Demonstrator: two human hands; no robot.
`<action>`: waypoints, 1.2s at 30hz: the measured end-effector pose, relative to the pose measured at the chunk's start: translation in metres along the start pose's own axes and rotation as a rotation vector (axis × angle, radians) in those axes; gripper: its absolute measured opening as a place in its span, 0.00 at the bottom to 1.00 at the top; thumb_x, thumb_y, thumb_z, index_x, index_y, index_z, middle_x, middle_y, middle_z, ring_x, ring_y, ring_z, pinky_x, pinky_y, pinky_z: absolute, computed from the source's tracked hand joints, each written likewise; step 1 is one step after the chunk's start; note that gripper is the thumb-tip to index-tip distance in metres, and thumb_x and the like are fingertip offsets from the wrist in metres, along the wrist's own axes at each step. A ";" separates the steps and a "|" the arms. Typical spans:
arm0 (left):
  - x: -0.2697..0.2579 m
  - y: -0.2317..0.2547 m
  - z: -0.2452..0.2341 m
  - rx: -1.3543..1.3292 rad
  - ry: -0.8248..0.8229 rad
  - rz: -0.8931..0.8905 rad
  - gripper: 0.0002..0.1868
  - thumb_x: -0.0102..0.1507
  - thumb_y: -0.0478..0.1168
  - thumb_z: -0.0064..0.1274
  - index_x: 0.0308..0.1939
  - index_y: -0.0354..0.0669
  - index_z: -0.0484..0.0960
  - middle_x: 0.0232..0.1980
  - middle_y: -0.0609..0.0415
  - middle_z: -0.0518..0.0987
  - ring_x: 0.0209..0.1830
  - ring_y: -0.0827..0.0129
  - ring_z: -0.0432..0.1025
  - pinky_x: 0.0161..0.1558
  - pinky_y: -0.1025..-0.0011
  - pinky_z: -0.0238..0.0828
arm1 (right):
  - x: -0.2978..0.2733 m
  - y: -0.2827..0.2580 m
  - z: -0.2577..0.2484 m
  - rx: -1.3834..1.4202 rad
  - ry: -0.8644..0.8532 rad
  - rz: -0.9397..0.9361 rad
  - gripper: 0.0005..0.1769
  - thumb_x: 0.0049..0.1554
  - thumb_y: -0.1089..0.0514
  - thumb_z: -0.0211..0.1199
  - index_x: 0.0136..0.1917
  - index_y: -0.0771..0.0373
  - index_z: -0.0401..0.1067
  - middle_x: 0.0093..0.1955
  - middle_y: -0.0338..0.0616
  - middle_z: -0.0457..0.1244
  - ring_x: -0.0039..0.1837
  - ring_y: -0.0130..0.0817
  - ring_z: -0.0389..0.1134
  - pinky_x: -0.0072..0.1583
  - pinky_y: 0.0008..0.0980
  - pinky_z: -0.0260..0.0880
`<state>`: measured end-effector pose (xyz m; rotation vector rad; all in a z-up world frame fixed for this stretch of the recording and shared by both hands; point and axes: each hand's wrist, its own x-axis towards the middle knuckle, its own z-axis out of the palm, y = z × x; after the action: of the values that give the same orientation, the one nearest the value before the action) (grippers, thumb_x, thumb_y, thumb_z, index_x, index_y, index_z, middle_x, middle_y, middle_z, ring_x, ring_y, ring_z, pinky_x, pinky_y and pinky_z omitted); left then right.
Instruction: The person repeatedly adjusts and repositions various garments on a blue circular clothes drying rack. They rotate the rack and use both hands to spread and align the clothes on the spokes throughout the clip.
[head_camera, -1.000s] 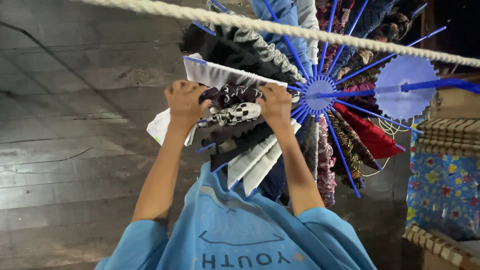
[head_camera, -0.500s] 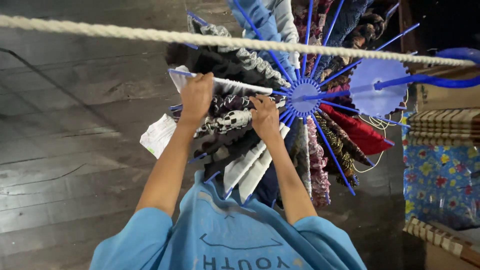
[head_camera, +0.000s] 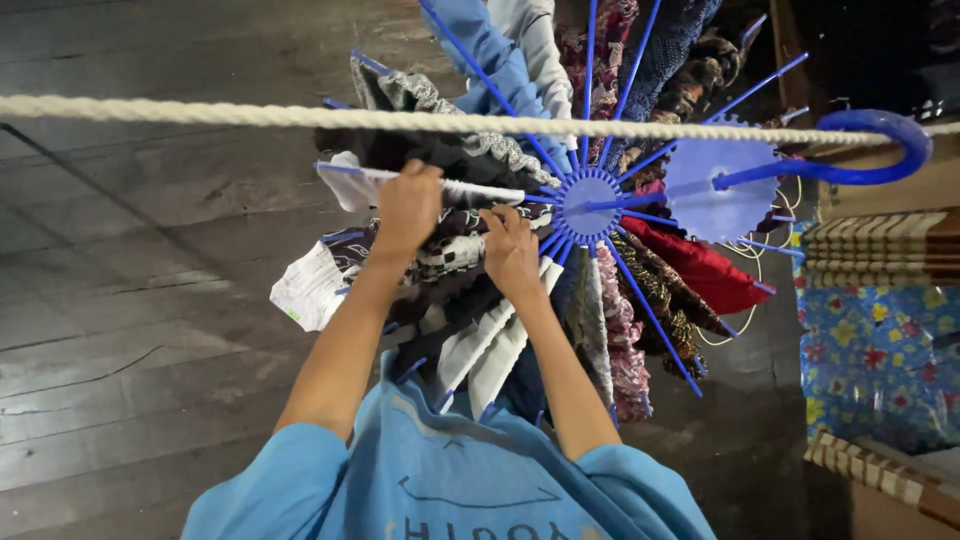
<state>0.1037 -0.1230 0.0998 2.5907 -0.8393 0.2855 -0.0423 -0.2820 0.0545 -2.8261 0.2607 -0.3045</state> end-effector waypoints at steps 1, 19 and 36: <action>0.001 0.014 0.007 0.000 0.001 0.001 0.06 0.65 0.41 0.51 0.36 0.52 0.83 0.32 0.58 0.77 0.27 0.55 0.78 0.28 0.59 0.75 | 0.001 -0.001 -0.004 0.000 0.002 0.000 0.25 0.55 0.53 0.61 0.66 0.43 0.71 0.63 0.33 0.59 0.56 0.45 0.66 0.49 0.46 0.75; -0.012 0.046 0.116 0.047 -0.015 0.099 0.15 0.64 0.59 0.43 0.25 0.68 0.76 0.28 0.70 0.72 0.23 0.62 0.76 0.29 0.65 0.74 | -0.012 -0.002 -0.013 -0.019 -0.072 0.039 0.20 0.56 0.54 0.58 0.62 0.52 0.73 0.66 0.39 0.58 0.62 0.45 0.64 0.55 0.44 0.70; -0.023 -0.086 -0.022 0.099 -0.425 -0.279 0.11 0.61 0.56 0.54 0.46 0.77 0.86 0.35 0.63 0.84 0.37 0.55 0.82 0.39 0.55 0.81 | -0.008 0.000 -0.028 0.054 -0.171 0.066 0.26 0.58 0.52 0.59 0.70 0.40 0.66 0.66 0.32 0.56 0.63 0.45 0.64 0.60 0.50 0.70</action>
<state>0.1349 -0.0381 0.0858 2.8649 -0.5900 -0.3219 -0.0563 -0.2877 0.0796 -2.7624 0.3034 -0.0533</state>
